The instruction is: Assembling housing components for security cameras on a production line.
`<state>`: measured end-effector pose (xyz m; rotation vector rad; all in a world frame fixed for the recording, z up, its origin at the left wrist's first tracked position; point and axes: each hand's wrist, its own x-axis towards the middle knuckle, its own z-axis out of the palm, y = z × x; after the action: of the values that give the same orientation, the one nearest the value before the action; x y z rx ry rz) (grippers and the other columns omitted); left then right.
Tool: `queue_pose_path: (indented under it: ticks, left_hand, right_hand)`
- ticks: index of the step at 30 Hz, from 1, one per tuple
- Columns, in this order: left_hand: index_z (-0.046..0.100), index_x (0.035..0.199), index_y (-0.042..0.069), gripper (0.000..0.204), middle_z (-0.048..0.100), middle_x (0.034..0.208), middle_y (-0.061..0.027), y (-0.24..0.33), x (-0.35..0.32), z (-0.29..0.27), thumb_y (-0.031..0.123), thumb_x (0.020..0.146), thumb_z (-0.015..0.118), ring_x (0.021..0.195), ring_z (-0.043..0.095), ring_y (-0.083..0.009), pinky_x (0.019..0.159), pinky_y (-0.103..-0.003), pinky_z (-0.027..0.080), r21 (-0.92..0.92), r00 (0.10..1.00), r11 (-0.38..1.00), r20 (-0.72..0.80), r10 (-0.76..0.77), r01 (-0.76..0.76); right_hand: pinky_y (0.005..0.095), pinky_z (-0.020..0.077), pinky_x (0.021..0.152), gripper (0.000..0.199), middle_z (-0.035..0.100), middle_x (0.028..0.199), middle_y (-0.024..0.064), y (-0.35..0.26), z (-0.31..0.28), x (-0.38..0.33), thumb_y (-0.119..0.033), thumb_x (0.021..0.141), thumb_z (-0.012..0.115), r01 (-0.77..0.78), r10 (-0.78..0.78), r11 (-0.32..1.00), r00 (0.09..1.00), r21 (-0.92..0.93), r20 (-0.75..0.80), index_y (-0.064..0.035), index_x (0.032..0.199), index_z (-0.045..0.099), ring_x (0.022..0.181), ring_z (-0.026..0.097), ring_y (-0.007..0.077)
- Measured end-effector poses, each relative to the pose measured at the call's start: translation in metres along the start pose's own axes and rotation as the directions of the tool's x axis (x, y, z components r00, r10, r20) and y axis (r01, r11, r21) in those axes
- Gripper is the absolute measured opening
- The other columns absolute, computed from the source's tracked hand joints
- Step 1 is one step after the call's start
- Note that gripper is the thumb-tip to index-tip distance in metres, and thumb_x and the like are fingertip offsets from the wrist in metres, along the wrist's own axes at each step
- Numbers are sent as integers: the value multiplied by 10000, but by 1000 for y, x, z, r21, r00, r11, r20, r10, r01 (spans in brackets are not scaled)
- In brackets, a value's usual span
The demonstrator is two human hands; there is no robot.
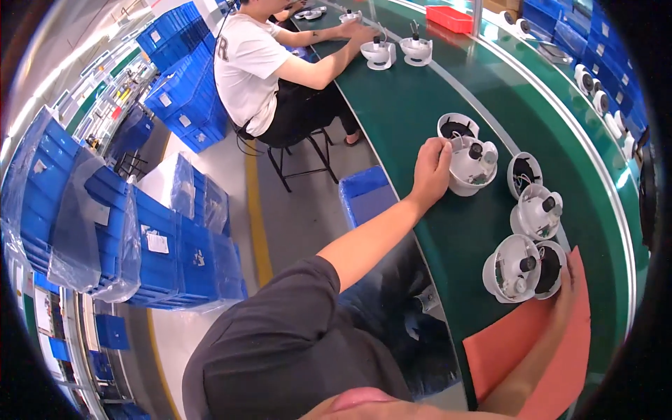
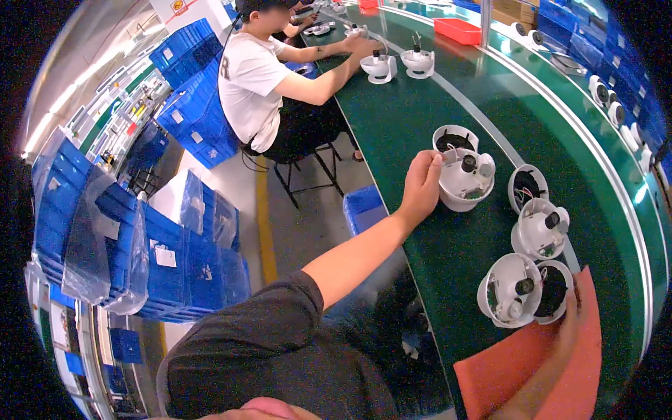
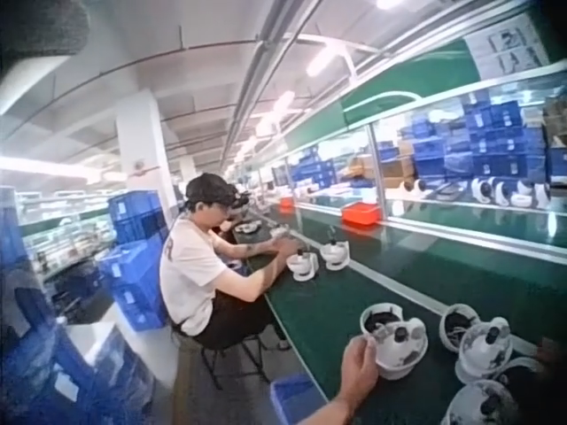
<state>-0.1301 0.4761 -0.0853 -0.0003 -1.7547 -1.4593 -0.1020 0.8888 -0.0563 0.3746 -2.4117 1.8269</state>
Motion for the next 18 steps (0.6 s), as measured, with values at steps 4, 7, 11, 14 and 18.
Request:
queue_pose_path:
  ticks: [4, 7, 11, 14, 18]
  left_hand:
    - [570, 995, 3, 218, 575, 980, -144, 0, 1, -2, 206, 997, 489, 963, 539, -312, 876, -396, 421, 22, 1000, 1000, -10, 21, -21]
    - [578, 1013, 11, 220, 583, 988, -139, 4, 2, -4, 210, 998, 486, 967, 543, -306, 877, -393, 424, 40, 1000, 999, 2, 13, -13]
    - [582, 1051, 26, 220, 593, 998, -133, 1, 1, -4, 217, 999, 489, 976, 549, -295, 879, -384, 428, -1, 998, 998, 17, -61, 61]
    - [554, 1095, 6, 238, 584, 957, -47, 1, 1, -2, 213, 1035, 454, 922, 520, -121, 838, -268, 429, -11, 999, 999, 18, -36, 36]
    - [572, 1082, 13, 246, 597, 966, -54, 6, 1, 2, 226, 1037, 457, 937, 530, -131, 851, -274, 428, -99, 997, 992, 20, -80, 82]
  right_hand:
    - [343, 309, 1122, 514, 484, 1426, 135, -7, 1, 0, -113, 960, 512, -7, 7, 999, 1000, -44, 5, 31, 1442, 405, 1316, 460, 238]
    - [341, 305, 1125, 512, 477, 1436, 133, -7, -6, -6, -92, 957, 505, -21, 20, 997, 1000, -73, -16, 27, 1445, 404, 1319, 456, 238]
    - [343, 304, 1126, 505, 474, 1438, 136, 2, -13, -12, -82, 956, 502, -52, 47, 996, 996, -77, -70, 27, 1440, 410, 1322, 454, 239]
    - [348, 317, 1116, 479, 499, 1409, 141, 0, -6, -15, -97, 958, 507, -52, 48, 998, 992, -29, -120, 30, 1415, 441, 1303, 470, 239]
    - [350, 360, 1078, 431, 557, 1335, 137, 8, -14, -14, -139, 963, 528, -182, 180, 983, 977, -2, -113, 28, 1360, 503, 1242, 516, 236]
